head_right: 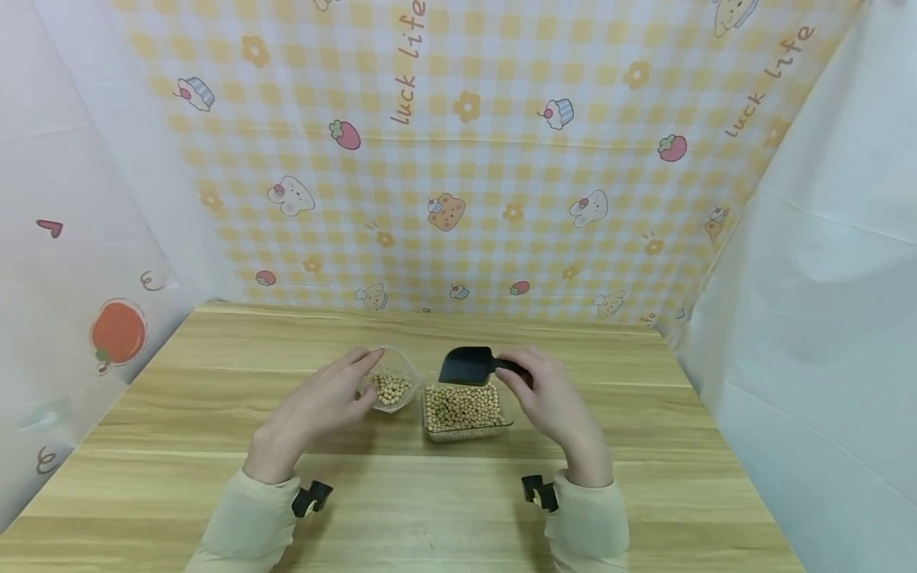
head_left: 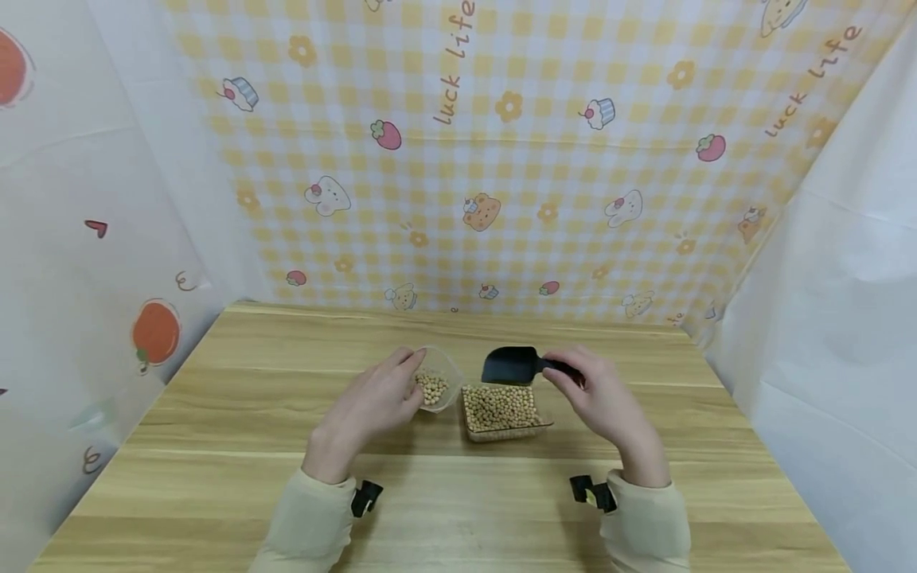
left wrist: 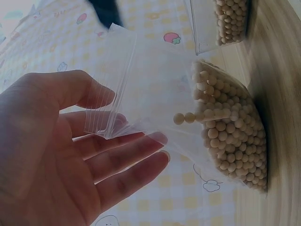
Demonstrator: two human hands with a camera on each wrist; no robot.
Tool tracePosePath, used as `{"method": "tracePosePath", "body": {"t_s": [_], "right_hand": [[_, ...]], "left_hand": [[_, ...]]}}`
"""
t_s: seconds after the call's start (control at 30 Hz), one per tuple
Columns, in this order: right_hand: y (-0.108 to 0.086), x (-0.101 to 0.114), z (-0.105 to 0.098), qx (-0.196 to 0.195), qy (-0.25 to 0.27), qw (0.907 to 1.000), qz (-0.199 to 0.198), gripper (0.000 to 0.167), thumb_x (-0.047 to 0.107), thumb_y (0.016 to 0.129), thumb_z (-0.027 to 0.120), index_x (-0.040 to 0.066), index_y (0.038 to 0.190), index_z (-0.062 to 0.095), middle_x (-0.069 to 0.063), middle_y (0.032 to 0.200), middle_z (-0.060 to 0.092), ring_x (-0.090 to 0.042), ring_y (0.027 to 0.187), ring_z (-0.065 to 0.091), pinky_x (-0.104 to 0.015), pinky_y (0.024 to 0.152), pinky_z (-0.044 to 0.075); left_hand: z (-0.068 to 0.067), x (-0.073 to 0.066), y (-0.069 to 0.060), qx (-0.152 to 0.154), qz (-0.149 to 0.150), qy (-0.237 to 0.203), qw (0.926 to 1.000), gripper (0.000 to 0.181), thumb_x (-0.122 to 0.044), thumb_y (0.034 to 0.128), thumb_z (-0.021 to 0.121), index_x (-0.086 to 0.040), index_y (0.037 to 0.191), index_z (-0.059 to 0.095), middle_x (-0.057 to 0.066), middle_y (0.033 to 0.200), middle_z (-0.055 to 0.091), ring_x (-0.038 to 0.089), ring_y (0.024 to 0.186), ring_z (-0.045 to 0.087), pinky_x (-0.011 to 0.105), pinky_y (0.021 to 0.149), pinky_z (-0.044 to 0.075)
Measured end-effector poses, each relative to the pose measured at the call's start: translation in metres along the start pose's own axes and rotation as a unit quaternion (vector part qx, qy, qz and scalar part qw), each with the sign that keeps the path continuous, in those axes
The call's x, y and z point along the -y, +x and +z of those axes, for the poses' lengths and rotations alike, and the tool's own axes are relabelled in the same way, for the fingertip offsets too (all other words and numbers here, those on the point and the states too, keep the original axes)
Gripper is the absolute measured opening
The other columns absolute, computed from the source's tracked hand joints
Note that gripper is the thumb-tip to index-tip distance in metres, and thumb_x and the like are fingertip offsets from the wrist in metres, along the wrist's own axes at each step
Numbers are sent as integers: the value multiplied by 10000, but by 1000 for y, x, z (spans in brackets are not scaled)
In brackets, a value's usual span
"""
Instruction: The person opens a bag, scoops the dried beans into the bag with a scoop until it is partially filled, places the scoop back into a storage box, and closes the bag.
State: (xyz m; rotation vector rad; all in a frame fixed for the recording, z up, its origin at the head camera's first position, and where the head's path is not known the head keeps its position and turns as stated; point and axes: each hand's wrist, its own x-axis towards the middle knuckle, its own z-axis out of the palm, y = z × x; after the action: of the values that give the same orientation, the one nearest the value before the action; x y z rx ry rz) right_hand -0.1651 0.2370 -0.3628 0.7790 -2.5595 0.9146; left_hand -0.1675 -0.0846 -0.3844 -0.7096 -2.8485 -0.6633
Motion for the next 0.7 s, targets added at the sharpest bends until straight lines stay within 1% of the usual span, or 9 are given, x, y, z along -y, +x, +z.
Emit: {"method": "tracePosePath", "body": {"t_s": [0.1,0.2,0.33,0.43,0.53,0.7], "right_hand": [[-5,-8,-4,247,-260,9992,154,207,113,931,660,66,1126,712,23,897,618,-91,658,471,-288,590,420],[-7,-13,-4,549,-627,9963,205,204,96,906,688,69,1106,719,10,910,633,-89,704,514,-302,617,442],[-5,-18,-3,1002,-1087,9888,192,171,80,884,710,71,1055,726,13,892,634,-95,754,557,-318,647,473],[-3,-20,-3,1249,-1331,9830,176,162,67,878,714,57,1039,727,20,858,614,-106,745,564,-318,647,485],[-1,-20,-4,1444,-1479,9783,159,170,66,877,714,56,1047,728,24,852,604,-115,746,573,-321,656,491],[3,-25,-1,1683,-1462,9747,140,167,84,890,702,81,1055,730,33,866,603,-116,755,577,-327,665,489]], "left_hand": [[0,0,0,-1,22,21,10000,542,-127,919,539,51,1424,457,124,1275,563,103,698,487,261,636,446],[1,0,1,-4,21,11,10000,543,-123,919,545,53,1424,455,126,1271,563,105,692,489,265,635,451],[2,1,1,-8,0,0,10000,553,-115,913,554,56,1428,447,129,1273,562,115,718,498,280,668,468],[2,1,1,-21,-1,9,10000,556,-115,910,558,59,1426,448,132,1279,562,127,761,509,296,714,479],[2,1,1,-20,3,4,10000,556,-117,911,561,59,1426,448,135,1284,561,132,772,514,304,724,484],[2,0,2,0,-9,-3,10000,559,-113,908,564,58,1427,446,135,1285,560,130,757,509,301,715,482]]}}
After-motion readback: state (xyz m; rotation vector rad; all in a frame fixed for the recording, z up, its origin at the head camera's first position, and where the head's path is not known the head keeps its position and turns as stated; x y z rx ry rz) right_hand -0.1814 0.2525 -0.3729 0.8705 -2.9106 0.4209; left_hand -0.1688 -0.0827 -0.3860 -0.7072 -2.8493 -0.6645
